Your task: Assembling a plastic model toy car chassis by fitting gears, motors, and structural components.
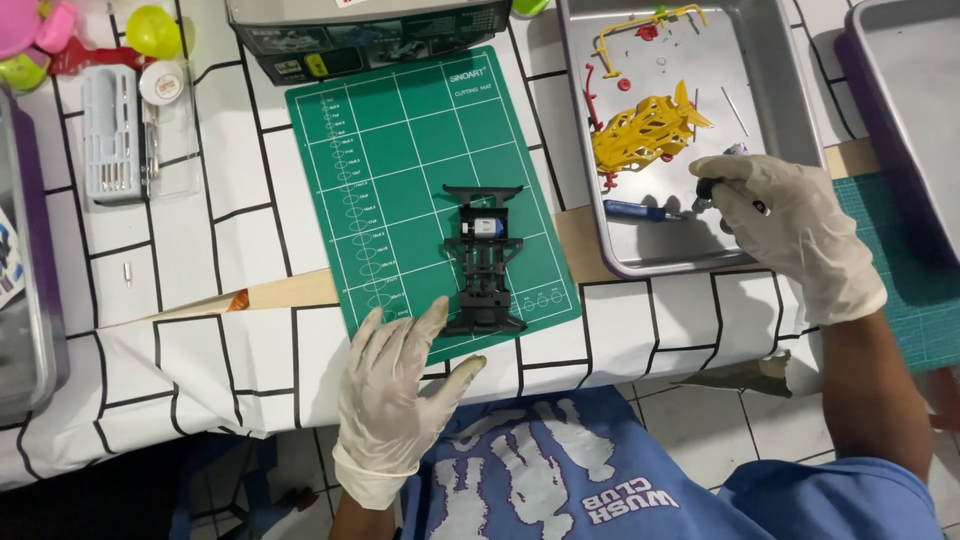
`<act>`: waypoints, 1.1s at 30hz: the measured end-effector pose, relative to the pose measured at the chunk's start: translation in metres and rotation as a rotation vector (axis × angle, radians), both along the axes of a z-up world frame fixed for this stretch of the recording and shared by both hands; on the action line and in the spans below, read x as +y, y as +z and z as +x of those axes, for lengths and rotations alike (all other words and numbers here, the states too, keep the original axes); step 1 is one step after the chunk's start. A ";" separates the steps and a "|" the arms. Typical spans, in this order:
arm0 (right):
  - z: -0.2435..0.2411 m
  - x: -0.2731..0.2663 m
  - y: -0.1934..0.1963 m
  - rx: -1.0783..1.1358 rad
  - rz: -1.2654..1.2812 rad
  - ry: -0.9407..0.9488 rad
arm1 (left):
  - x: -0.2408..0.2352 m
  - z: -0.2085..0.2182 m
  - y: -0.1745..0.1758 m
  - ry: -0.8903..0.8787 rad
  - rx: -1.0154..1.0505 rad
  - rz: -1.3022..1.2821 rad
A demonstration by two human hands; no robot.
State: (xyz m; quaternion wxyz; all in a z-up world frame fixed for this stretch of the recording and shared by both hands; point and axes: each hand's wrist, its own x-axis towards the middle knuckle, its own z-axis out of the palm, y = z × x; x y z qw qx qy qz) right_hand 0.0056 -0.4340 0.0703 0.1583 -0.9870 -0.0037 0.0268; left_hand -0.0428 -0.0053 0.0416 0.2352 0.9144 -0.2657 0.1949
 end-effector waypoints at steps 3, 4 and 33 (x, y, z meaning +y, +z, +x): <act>0.000 0.013 0.009 0.059 0.096 -0.009 | 0.006 0.002 0.012 0.003 0.045 -0.045; 0.000 0.012 0.006 0.067 0.084 0.012 | 0.009 0.003 0.016 0.012 0.015 -0.019; -0.112 0.055 -0.036 -0.732 1.211 -0.378 | -0.418 0.268 -0.056 -0.645 -0.087 0.407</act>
